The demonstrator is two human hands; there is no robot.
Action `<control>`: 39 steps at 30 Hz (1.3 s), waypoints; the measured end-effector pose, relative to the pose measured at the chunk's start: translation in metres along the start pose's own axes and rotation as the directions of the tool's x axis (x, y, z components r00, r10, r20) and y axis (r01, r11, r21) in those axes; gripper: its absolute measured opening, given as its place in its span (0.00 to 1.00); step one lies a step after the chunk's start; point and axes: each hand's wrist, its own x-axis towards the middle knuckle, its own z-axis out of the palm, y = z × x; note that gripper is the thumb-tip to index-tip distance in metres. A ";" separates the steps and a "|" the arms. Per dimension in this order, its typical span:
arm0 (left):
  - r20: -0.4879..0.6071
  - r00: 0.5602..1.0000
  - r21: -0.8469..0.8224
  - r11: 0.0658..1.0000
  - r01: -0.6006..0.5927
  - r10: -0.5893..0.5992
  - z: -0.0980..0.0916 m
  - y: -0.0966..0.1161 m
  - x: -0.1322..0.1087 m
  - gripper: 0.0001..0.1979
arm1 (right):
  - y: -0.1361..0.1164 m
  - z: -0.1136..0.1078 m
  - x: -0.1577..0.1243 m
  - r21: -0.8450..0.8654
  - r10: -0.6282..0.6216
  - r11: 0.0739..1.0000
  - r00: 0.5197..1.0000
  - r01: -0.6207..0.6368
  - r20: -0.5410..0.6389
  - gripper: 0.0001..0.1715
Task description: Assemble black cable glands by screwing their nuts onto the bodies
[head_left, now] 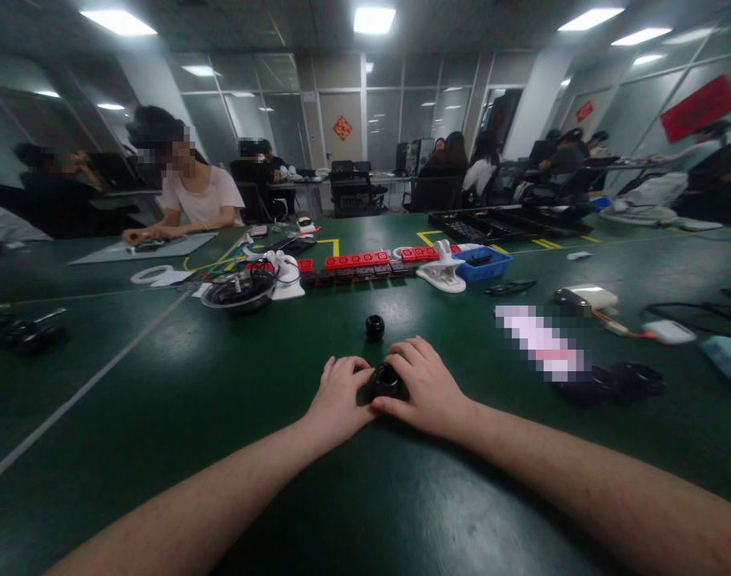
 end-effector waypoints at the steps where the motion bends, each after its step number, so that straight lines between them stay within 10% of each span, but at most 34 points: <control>1: 0.006 1.000 -0.002 1.000 -0.002 0.002 0.000 0.000 0.000 0.16 | -0.001 -0.001 0.000 0.008 0.006 1.000 1.000 -0.006 0.003 0.27; 39: -0.061 0.998 0.037 0.999 -0.027 0.029 -0.006 0.004 -0.001 0.12 | -0.002 -0.004 0.000 0.198 -0.016 0.980 1.000 0.010 0.026 0.19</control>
